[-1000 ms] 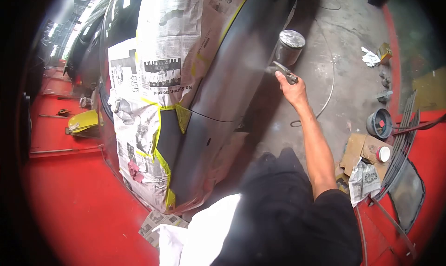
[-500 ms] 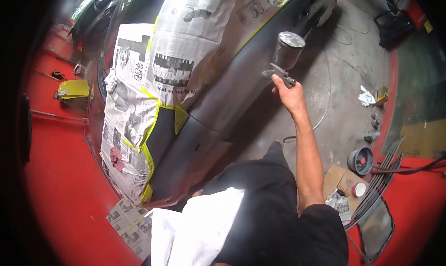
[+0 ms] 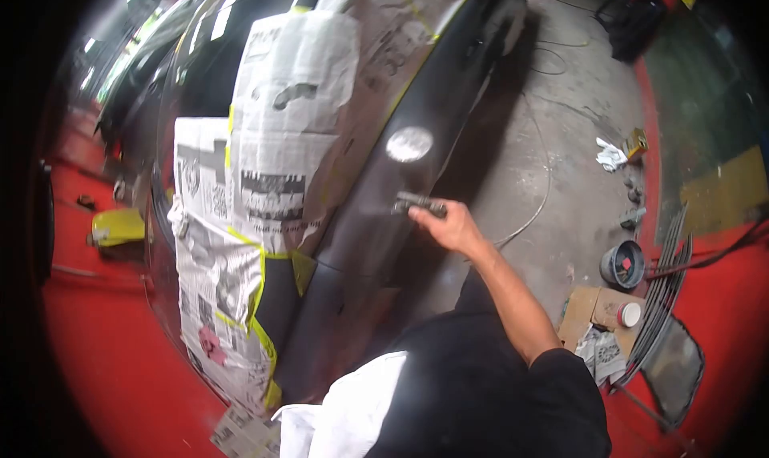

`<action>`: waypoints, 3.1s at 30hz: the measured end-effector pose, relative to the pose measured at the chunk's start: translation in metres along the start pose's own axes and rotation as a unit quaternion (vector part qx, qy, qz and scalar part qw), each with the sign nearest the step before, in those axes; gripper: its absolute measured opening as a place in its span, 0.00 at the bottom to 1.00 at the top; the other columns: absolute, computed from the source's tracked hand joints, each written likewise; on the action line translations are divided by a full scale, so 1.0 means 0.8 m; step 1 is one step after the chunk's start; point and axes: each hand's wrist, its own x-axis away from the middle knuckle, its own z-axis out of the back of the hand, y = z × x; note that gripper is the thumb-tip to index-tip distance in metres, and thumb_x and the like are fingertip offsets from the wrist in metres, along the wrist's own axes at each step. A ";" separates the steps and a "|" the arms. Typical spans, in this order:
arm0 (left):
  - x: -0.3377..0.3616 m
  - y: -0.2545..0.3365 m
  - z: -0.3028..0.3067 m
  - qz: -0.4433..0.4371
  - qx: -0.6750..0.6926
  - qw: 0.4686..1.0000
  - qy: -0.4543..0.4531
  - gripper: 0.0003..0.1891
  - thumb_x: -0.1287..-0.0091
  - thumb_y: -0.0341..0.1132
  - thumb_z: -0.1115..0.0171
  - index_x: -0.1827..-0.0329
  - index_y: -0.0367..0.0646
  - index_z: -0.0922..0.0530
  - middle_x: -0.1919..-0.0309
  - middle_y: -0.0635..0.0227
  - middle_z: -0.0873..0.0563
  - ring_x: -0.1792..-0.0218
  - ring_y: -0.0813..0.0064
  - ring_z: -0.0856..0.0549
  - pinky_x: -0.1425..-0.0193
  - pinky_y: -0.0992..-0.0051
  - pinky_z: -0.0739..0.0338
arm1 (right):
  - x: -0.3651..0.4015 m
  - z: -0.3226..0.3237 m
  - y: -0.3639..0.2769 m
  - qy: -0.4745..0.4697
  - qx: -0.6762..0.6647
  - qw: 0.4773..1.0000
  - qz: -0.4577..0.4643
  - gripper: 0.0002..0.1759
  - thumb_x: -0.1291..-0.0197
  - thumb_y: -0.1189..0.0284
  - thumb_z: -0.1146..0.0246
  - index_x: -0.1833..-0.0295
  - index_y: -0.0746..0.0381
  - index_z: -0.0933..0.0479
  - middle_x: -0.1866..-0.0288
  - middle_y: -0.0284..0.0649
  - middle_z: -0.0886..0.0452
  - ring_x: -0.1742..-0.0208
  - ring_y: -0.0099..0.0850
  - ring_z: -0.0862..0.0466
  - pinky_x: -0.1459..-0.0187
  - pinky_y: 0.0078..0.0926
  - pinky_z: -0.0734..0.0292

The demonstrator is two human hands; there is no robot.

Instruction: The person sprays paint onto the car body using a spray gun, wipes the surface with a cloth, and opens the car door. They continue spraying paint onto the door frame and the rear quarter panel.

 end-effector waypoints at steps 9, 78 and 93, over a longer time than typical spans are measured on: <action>-0.116 0.190 0.113 -0.048 -0.136 0.989 -0.022 0.20 0.22 0.47 0.40 0.38 0.46 0.12 0.44 0.53 0.08 0.38 0.54 0.10 0.31 0.60 0.18 | 0.042 0.154 0.149 0.122 0.097 0.988 -0.025 0.23 0.32 0.55 0.26 0.40 0.59 0.12 0.55 0.52 0.08 0.52 0.47 0.08 0.49 0.41 0.18; -0.862 2.321 -0.223 -0.343 -0.036 0.852 0.394 0.08 0.27 0.31 0.36 0.48 0.42 0.16 0.48 0.52 0.12 0.43 0.48 0.15 0.37 0.56 0.20 | -1.265 1.727 0.150 0.111 -0.042 0.988 -0.097 0.32 0.21 0.62 0.34 0.18 0.63 0.29 0.52 0.38 0.09 0.72 0.15 0.25 0.71 0.17 0.27; -0.988 2.587 -0.086 0.128 -0.155 0.889 0.411 0.34 0.35 0.55 0.30 0.29 0.46 0.22 0.30 0.60 0.16 0.29 0.61 0.16 0.22 0.37 0.32 | -1.538 2.011 0.203 -0.038 0.061 0.997 -0.029 0.30 0.20 0.67 0.36 0.21 0.71 0.30 0.31 0.49 0.16 0.39 0.31 0.15 0.37 0.27 0.21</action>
